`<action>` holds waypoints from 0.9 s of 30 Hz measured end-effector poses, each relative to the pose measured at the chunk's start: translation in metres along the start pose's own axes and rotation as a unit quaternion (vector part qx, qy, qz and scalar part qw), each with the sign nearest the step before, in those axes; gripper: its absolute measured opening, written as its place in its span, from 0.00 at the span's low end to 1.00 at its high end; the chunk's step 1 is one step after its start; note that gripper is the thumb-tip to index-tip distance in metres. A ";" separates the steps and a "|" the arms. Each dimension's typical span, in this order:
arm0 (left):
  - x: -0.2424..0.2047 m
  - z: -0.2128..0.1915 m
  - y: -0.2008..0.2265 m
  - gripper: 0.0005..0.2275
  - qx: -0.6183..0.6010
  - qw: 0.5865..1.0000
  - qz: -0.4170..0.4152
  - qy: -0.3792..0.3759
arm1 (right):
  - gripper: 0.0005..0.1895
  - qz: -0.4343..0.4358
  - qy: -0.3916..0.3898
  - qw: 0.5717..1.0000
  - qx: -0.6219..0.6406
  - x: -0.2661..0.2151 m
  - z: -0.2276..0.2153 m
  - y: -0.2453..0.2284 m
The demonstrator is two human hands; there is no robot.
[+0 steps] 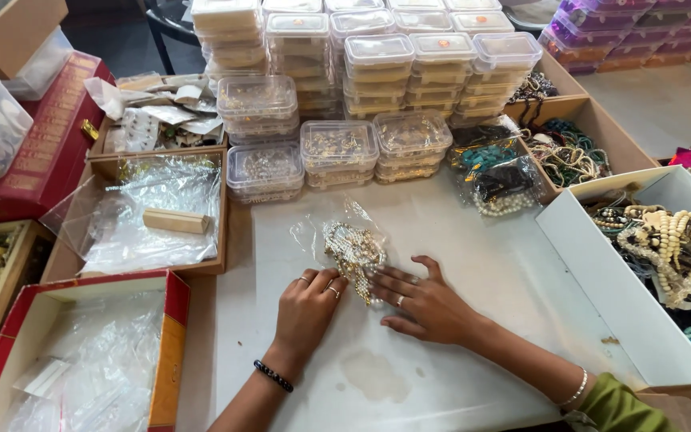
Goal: Sorting and packing pearl necklaces and bracelets into small plastic bags.
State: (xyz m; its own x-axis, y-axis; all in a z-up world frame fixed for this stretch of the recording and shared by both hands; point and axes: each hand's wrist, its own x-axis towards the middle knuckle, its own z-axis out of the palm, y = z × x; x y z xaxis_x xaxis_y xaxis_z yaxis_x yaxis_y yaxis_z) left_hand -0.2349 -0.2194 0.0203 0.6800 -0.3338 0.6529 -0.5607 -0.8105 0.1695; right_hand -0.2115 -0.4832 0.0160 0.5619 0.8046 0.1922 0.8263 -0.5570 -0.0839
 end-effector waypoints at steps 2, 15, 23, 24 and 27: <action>-0.003 0.007 -0.003 0.08 0.000 1.000 0.004 -0.007 | 0.33 -0.015 0.002 1.000 -0.010 0.012 -0.001 -0.002; -0.005 0.004 -0.014 0.07 0.001 1.000 -0.010 -0.010 | 0.35 0.009 -0.073 0.990 0.120 0.077 0.018 0.006; -0.009 0.004 -0.008 0.08 -0.007 0.999 -0.009 -0.034 | 0.30 -0.001 -0.060 0.994 0.095 0.036 -0.008 0.031; -0.008 0.004 -0.007 0.07 -0.012 0.999 -0.008 -0.036 | 0.31 -0.035 -0.031 0.994 0.098 0.027 -0.010 0.033; -0.011 0.008 0.003 0.08 -0.030 0.999 0.025 -0.028 | 0.38 -0.068 -0.039 0.995 0.056 0.011 0.002 0.031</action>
State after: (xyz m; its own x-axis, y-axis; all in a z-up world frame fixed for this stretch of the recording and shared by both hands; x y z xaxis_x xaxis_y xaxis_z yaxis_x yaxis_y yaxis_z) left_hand -0.2402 -0.2220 0.0080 0.6741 -0.4013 0.6201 -0.6214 -0.7620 0.1825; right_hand -0.1798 -0.4911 0.0137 0.4423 0.8871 0.1324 0.8916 -0.4189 -0.1718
